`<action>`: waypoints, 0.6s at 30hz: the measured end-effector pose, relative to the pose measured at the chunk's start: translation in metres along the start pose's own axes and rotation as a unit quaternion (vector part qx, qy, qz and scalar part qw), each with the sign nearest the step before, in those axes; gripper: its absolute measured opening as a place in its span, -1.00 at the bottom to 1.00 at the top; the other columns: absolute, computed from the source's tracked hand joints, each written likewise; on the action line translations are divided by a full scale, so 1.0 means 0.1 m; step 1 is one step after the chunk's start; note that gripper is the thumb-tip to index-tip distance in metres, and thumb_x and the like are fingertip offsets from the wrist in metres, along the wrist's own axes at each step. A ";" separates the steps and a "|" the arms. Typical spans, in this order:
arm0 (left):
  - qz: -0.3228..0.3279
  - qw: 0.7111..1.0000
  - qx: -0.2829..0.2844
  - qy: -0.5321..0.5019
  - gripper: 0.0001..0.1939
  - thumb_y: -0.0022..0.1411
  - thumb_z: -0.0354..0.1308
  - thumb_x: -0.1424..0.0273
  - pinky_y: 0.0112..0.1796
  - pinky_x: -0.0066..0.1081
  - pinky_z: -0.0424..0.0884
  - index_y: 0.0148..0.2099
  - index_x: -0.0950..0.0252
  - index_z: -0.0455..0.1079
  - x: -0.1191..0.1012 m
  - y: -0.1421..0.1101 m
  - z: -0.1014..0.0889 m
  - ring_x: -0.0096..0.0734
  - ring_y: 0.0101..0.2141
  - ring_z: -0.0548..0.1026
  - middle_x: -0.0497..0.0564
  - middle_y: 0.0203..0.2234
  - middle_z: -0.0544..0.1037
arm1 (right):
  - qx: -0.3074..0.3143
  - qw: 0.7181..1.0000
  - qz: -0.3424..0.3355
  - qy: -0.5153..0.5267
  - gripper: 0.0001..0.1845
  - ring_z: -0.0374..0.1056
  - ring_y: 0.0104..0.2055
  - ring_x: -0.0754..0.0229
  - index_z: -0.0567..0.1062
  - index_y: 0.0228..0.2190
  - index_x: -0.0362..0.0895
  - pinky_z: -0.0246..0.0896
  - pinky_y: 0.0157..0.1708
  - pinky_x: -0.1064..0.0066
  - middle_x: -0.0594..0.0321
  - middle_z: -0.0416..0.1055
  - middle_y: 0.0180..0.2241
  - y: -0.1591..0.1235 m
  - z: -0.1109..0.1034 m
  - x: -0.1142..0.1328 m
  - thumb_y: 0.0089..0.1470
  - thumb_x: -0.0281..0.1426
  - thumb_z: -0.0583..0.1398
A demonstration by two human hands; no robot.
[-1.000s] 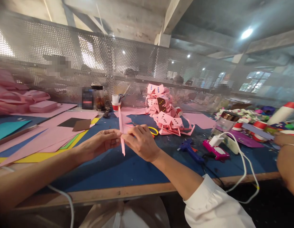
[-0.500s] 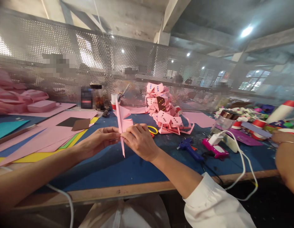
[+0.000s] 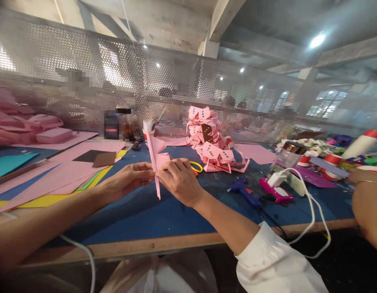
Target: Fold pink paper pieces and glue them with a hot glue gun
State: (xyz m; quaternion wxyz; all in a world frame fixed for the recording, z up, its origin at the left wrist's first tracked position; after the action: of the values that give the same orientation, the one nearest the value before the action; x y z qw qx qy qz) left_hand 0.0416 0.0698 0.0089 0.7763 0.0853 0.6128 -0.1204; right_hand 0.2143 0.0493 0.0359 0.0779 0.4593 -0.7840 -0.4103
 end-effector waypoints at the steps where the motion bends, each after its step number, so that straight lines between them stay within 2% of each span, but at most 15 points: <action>1: 0.002 1.000 -0.004 0.002 -0.82 -0.03 0.43 0.46 -0.23 -0.51 0.37 -0.35 0.31 0.51 0.00 0.00 0.00 -0.54 -0.36 0.45 -0.09 -0.43 0.51 | -0.001 1.000 -0.001 0.001 -0.83 0.21 -0.09 0.12 0.50 -0.16 -0.08 -0.01 -0.03 0.22 0.17 0.41 -0.19 0.00 0.01 0.00 0.27 -0.34 0.13; 7: 0.018 0.999 -0.006 0.038 -0.80 -0.05 0.44 0.41 -0.25 -0.49 0.36 -0.35 0.32 0.51 0.01 0.01 -0.02 -0.52 -0.37 0.45 -0.07 -0.43 0.51 | 0.002 1.000 -0.003 0.006 -0.84 0.21 -0.12 0.14 0.50 -0.20 -0.09 -0.01 -0.04 0.21 0.19 0.42 -0.22 -0.01 0.02 0.00 0.27 -0.34 0.13; 14: 0.062 0.991 0.003 0.116 -0.80 0.03 0.39 0.34 -0.28 -0.46 0.31 -0.30 0.32 0.52 0.02 0.02 -0.03 -0.46 -0.37 0.44 -0.02 -0.40 0.56 | 0.019 1.000 0.015 0.009 -0.82 0.20 -0.15 0.13 0.50 -0.25 -0.08 -0.04 -0.03 0.21 0.21 0.42 -0.27 0.00 0.05 0.01 0.28 -0.33 0.11; 18: 0.072 0.989 0.009 0.128 -0.80 0.03 0.39 0.32 -0.22 -0.46 0.31 -0.29 0.29 0.53 0.04 0.02 -0.02 -0.44 -0.33 0.46 -0.05 -0.38 0.57 | 0.022 0.999 0.026 0.009 -0.83 0.20 -0.16 0.12 0.49 -0.27 -0.10 -0.03 -0.05 0.22 0.21 0.41 -0.28 0.01 0.08 -0.01 0.28 -0.33 0.11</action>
State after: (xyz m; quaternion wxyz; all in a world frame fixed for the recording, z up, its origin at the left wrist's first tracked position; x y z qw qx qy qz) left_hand 0.0411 0.0721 0.0048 0.6970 0.1505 0.6987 -0.0580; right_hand 0.2104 0.0548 0.0312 0.0855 0.4439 -0.8036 -0.3871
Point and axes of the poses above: each hand's wrist, its own y-axis towards the middle knuckle, its own z-axis out of the palm, x = y × z, the point moved 4 cm from there along y, towards the middle knuckle
